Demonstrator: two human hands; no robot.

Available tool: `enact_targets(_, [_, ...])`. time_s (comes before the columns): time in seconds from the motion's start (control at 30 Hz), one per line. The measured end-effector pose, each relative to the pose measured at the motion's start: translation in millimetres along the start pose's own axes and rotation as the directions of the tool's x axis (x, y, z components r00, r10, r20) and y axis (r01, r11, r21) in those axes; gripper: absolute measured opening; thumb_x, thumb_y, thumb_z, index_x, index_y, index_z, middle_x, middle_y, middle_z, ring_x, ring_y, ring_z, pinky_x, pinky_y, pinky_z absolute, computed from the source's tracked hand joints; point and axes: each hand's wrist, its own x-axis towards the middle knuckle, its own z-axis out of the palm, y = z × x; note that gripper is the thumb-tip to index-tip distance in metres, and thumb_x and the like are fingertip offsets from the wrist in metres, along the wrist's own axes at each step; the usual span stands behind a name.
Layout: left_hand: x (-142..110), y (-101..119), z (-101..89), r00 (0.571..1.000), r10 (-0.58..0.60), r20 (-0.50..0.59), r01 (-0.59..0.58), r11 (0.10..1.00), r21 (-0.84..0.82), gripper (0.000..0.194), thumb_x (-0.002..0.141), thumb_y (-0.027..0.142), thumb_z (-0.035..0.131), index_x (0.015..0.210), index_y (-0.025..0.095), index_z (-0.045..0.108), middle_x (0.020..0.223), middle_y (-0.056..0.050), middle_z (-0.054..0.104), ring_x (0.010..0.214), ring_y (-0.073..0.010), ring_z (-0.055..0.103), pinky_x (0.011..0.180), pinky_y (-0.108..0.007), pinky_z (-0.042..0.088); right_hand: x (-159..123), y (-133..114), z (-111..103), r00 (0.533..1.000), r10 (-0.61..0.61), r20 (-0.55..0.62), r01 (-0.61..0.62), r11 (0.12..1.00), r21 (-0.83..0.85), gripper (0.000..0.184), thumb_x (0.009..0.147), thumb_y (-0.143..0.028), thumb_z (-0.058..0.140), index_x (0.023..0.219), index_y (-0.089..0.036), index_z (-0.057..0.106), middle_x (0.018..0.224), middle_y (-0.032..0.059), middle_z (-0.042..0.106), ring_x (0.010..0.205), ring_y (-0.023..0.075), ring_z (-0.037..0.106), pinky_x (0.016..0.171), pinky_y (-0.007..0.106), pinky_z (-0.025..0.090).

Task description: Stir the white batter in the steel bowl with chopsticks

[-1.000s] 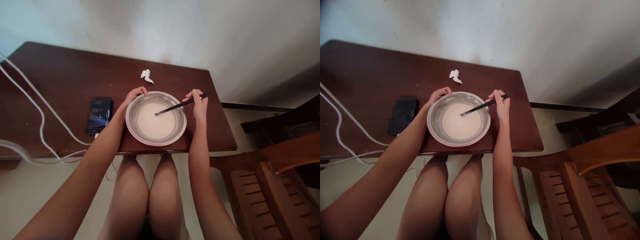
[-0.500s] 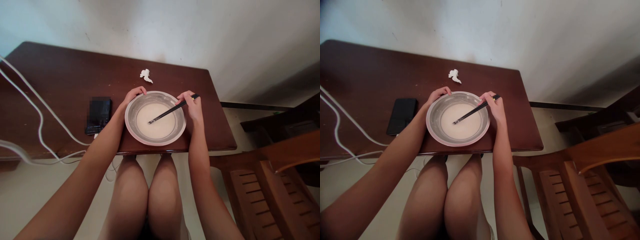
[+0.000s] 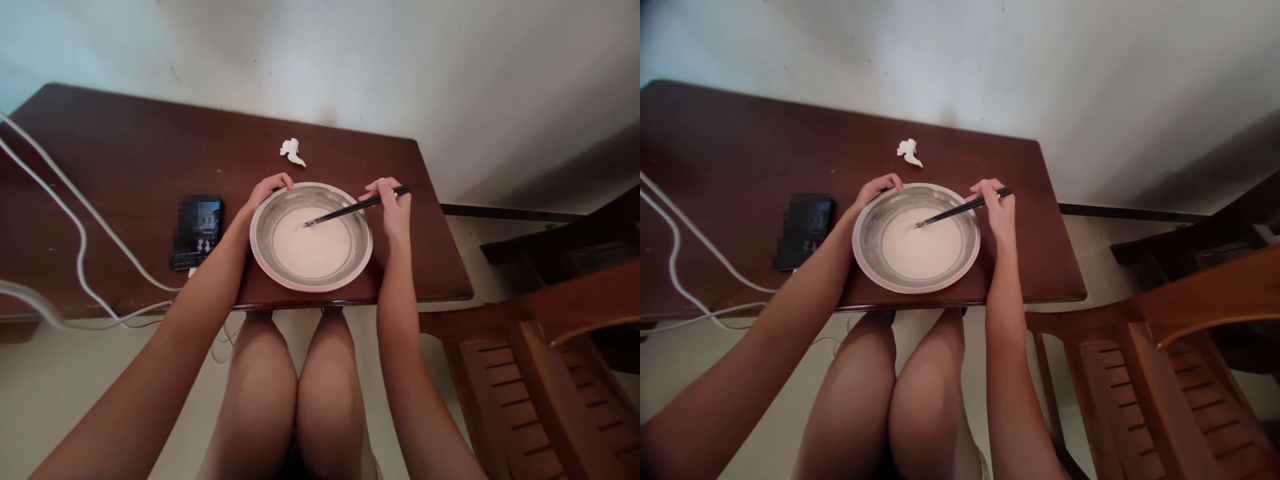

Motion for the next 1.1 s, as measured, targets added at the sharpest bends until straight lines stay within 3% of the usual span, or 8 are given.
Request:
enact_targets(0.1, [0.5,-0.2,0.0,1.000,0.015,-0.002,-0.015,1.000,0.012,0.033,0.074,-0.002,0.043,0.053,0.016,0.060,0.062,0.000,0.054,0.061,-0.0097,0.048,0.063,-0.019,0.039,-0.5,0.0,-0.9,0.999,0.029,-0.028,-0.028,0.999,0.018,0.039,0.087,-0.053,0.052,0.066,-0.021,0.061,0.049,-0.0056,0.060,0.048,0.0082,0.060,0.052,0.023,0.043])
enact_targets(0.23, [2.4,-3.2,-2.4,0.999,0.052,0.008,-0.052,0.998,0.024,0.030,0.072,-0.003,0.044,0.054,0.015,0.061,0.063,0.000,0.055,0.061,-0.0089,0.049,0.061,-0.017,0.039,-2.1,-1.1,2.3,0.988,0.002,0.155,-0.009,0.999,0.047,0.034,0.086,-0.051,0.054,0.072,-0.022,0.066,0.053,-0.0048,0.065,0.054,0.0088,0.064,0.056,0.023,0.047])
enact_targets(0.43, [3.0,-5.7,-3.5,0.999,0.047,0.014,-0.047,0.999,-0.002,0.029,0.072,0.000,0.045,0.056,0.016,0.062,0.063,0.000,0.056,0.061,-0.0089,0.049,0.059,-0.017,0.039,0.4,0.7,-1.3,0.999,0.012,-0.032,-0.012,1.000,0.015,0.041,0.086,-0.056,0.051,0.067,-0.022,0.062,0.048,-0.0056,0.062,0.048,0.0083,0.060,0.049,0.023,0.041])
enact_targets(0.6, [2.1,-4.0,-2.1,0.997,0.076,0.006,-0.076,0.997,0.016,0.031,0.071,-0.003,0.044,0.054,0.015,0.062,0.063,0.000,0.055,0.063,-0.0087,0.049,0.062,-0.016,0.040,-2.8,-1.4,2.8,0.984,0.003,0.176,-0.012,0.999,0.046,0.032,0.088,-0.048,0.054,0.075,-0.022,0.068,0.057,-0.0043,0.070,0.058,0.0087,0.066,0.063,0.024,0.050])
enact_targets(0.8, [1.7,-1.8,-2.0,0.999,0.042,0.004,-0.042,0.998,0.038,0.032,0.073,-0.004,0.045,0.053,0.015,0.061,0.063,0.000,0.055,0.062,-0.0089,0.049,0.063,-0.017,0.039,1.5,2.9,-2.2,1.000,0.001,-0.024,0.000,1.000,0.017,0.036,0.087,-0.053,0.053,0.069,-0.022,0.062,0.050,-0.0055,0.063,0.051,0.0090,0.062,0.049,0.023,0.040])
enact_targets(0.97, [1.4,-0.5,-1.2,0.997,0.076,-0.010,-0.075,0.994,0.078,0.030,0.071,-0.005,0.047,0.053,0.015,0.061,0.063,0.001,0.056,0.064,-0.0092,0.050,0.066,-0.018,0.039,-1.1,-0.3,1.9,0.988,0.012,0.156,-0.016,1.000,0.026,0.034,0.087,-0.051,0.053,0.073,-0.023,0.066,0.057,-0.0042,0.068,0.056,0.0088,0.064,0.055,0.024,0.046])
enact_targets(1.1, [0.6,-0.4,-1.0,0.998,0.064,-0.010,-0.063,0.996,0.067,0.031,0.073,-0.004,0.046,0.054,0.015,0.061,0.063,0.001,0.056,0.063,-0.0091,0.050,0.063,-0.017,0.039,0.5,1.7,0.9,0.999,-0.014,0.048,0.013,0.999,0.031,0.034,0.087,-0.051,0.054,0.073,-0.022,0.065,0.054,-0.0049,0.065,0.053,0.0079,0.061,0.051,0.022,0.042])
